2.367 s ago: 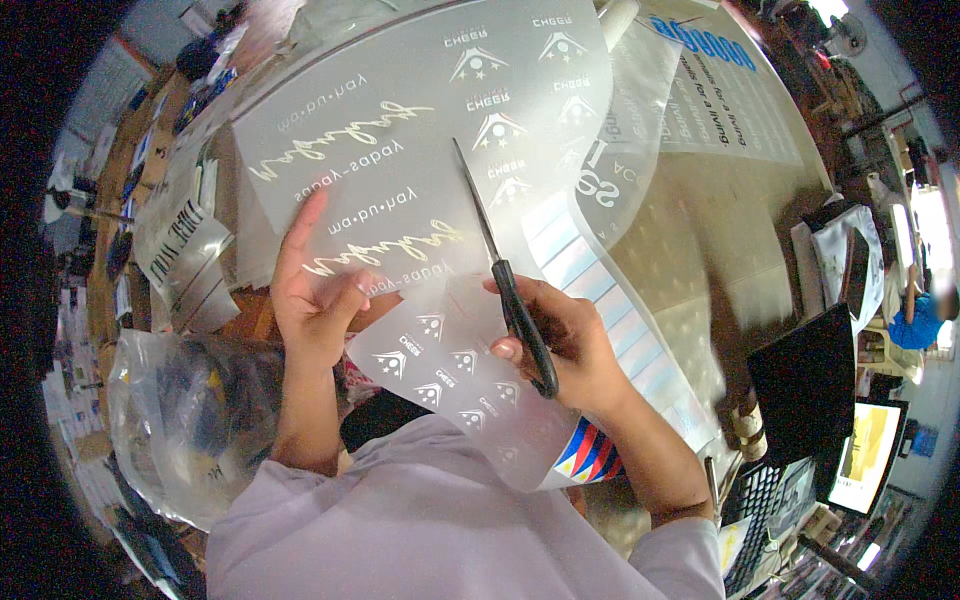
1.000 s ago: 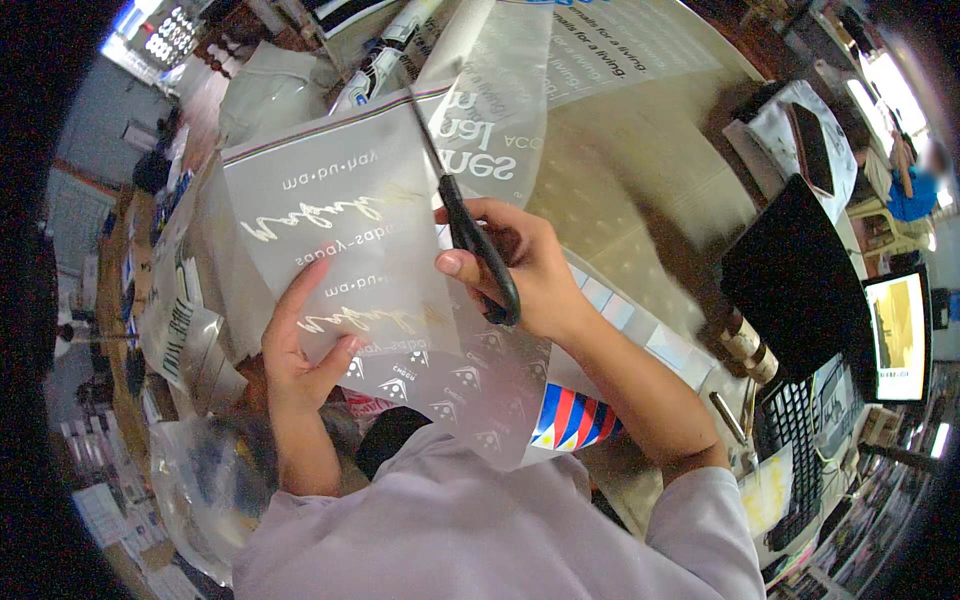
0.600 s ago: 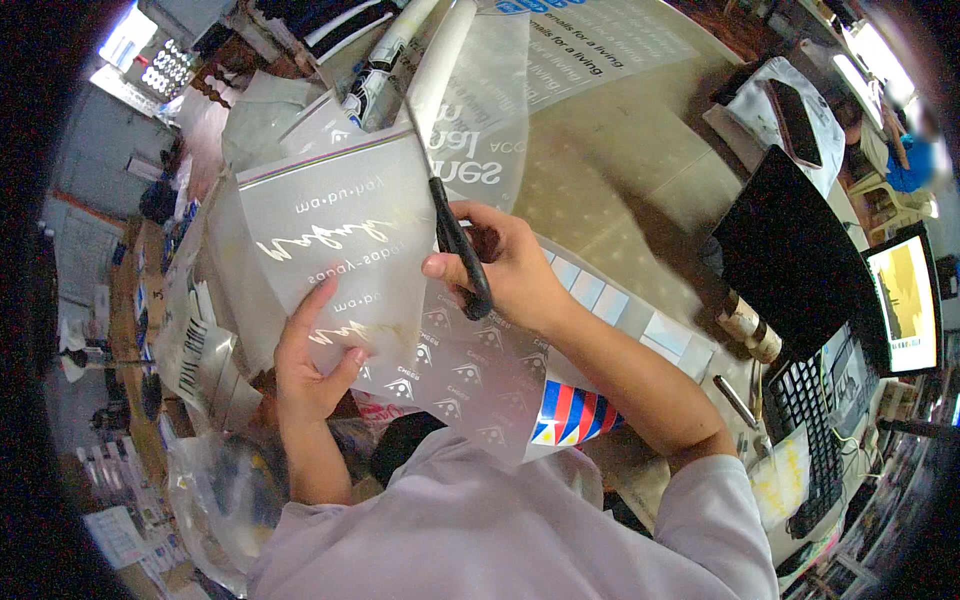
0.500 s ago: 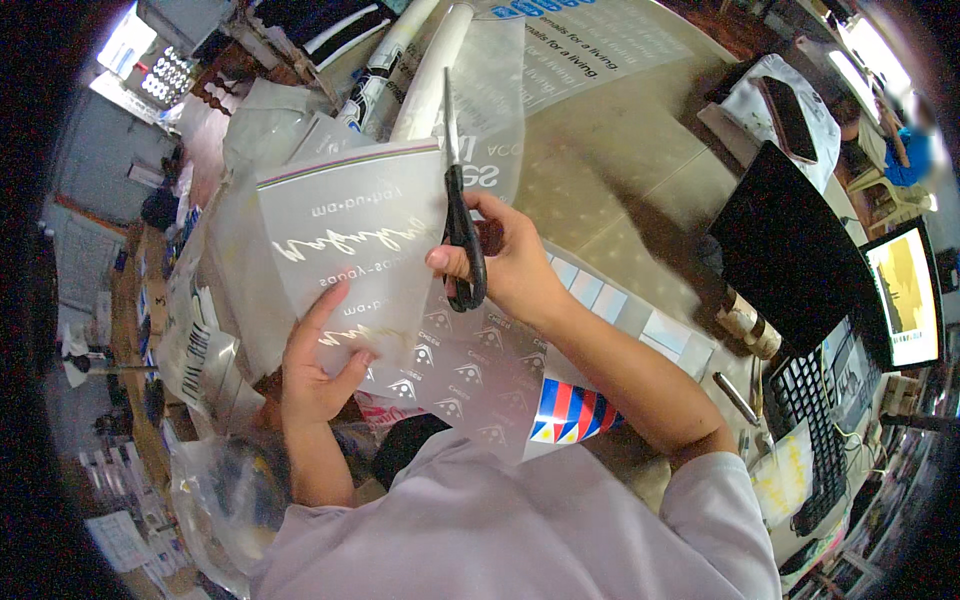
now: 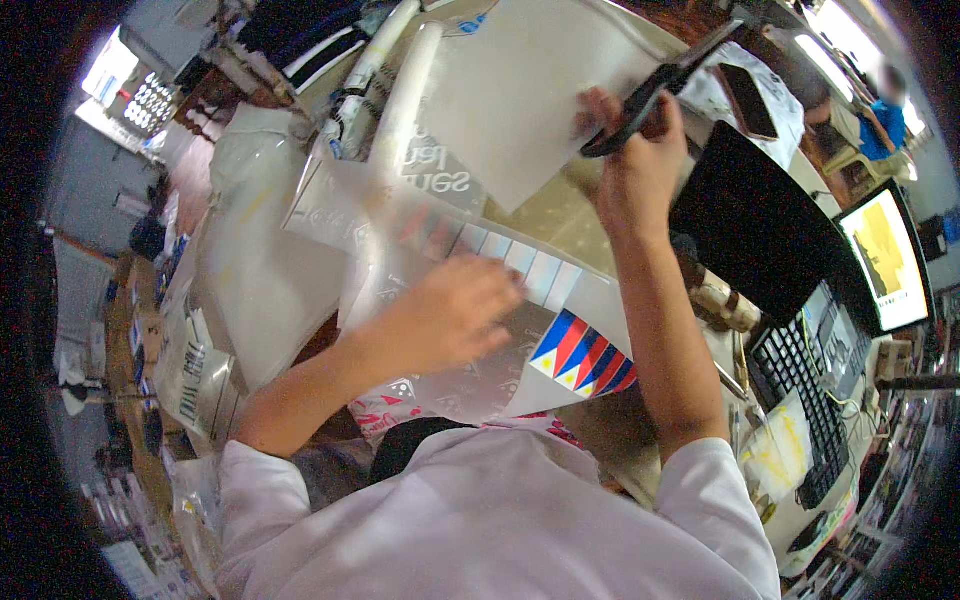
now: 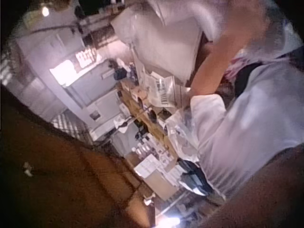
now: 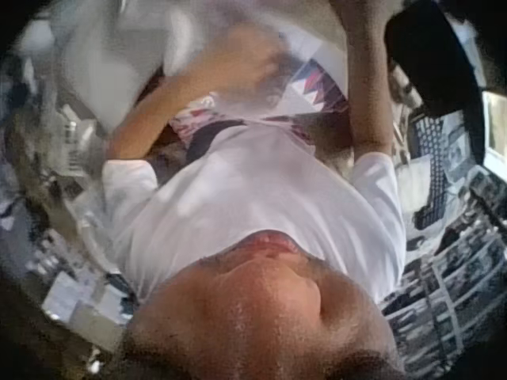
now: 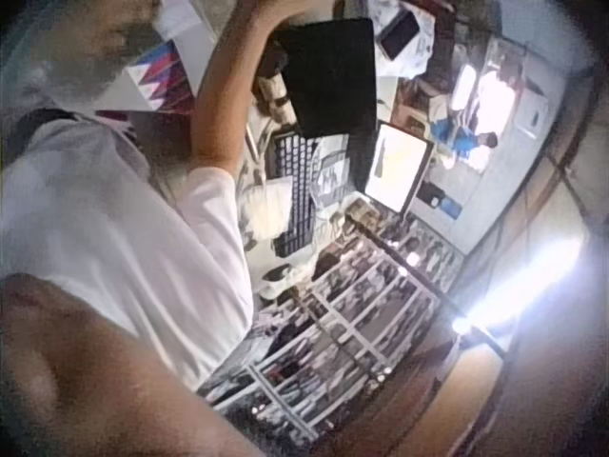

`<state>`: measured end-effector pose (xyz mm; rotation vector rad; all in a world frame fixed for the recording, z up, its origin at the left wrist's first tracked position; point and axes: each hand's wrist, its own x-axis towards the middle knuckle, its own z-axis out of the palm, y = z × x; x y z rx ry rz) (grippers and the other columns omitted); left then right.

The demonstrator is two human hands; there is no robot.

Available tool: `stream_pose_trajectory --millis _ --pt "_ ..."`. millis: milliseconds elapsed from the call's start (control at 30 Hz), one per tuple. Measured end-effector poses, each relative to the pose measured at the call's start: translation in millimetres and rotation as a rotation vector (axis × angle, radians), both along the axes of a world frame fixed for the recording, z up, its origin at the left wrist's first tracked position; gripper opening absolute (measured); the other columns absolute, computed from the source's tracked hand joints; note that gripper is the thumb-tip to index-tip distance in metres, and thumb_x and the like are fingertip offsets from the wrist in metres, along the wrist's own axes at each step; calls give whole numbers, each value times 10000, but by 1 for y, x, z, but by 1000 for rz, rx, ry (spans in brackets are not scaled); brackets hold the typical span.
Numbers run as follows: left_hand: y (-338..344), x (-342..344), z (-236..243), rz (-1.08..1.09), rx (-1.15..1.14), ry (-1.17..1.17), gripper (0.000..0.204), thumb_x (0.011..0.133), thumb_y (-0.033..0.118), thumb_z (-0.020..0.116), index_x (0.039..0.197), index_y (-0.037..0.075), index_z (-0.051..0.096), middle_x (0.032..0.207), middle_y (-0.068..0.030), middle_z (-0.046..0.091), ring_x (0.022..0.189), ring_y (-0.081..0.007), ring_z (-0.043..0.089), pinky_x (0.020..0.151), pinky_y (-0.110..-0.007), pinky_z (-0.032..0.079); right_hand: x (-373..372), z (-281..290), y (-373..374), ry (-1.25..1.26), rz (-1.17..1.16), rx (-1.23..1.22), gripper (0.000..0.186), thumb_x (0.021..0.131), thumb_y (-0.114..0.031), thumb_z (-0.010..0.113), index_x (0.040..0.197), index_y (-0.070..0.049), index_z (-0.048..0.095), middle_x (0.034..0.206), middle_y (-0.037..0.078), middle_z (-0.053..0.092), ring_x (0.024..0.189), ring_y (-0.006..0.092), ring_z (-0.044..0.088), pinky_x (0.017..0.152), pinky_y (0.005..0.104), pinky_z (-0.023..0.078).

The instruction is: The person sits on the floor and uses scissors to cut a large sheet of printed vinyl into smaller rectangular pieces. They repeatedly trim the edges and separate individual sections, placing the cut pieces on the table.

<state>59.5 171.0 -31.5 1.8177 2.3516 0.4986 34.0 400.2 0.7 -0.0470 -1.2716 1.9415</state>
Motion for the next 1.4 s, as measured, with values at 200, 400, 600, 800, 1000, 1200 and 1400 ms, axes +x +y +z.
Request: stream_pose_trajectory --millis 200,400,600,800,1000,1200,1400 --pt "24 8 -39 -202 -71 137 563 843 440 554 1348 226 429 1467 -123 293 1339 -345 298 1046 -564 264 84 29 64 74 -337 7 380 801 -3 662 1150 -23 515 962 83 631 833 189 654 675 255 516" --pt "64 -99 -28 -96 -378 319 595 874 532 473 1408 305 339 1496 -113 250 1363 -328 265 1057 -575 240 195 -6 106 -86 -594 86 414 830 -8 602 1227 -40 490 1000 95 643 846 186 649 691 276 524" --pt "107 -207 -44 525 -318 363 620 900 555 401 1396 184 365 1450 -201 294 1321 -383 315 1035 -543 298 240 -28 68 -210 -613 -230 419 828 -17 621 1222 -47 482 898 48 611 765 144 623 631 254 509" --pt "180 -225 -42 859 -168 121 679 890 578 404 1339 70 408 1327 -196 420 1213 -380 431 954 -548 368 244 -73 43 -376 -624 62 473 794 -88 711 1204 -84 474 964 17 577 753 123 598 596 201 484" --pt "211 -218 -82 610 -166 162 756 889 600 367 1431 81 278 1469 -223 237 1357 -395 224 1094 -508 196 237 -75 35 -489 -570 11 533 750 -88 754 1199 -43 471 979 11 544 813 109 566 710 230 481" --pt "230 -281 -78 589 60 -140 750 886 611 356 1413 77 328 1483 -166 259 1366 -364 230 1116 -441 188 232 -70 37 -641 -378 -38 496 755 -72 748 1179 -37 494 981 2 554 858 103 550 724 233 473" --pt "176 -237 -53 323 143 90 590 932 479 417 1358 70 417 1356 -169 461 1267 -285 426 1066 -364 310 225 -77 31 -648 -296 -168 479 720 -101 791 1098 -23 509 916 6 565 807 108 565 693 235 487"
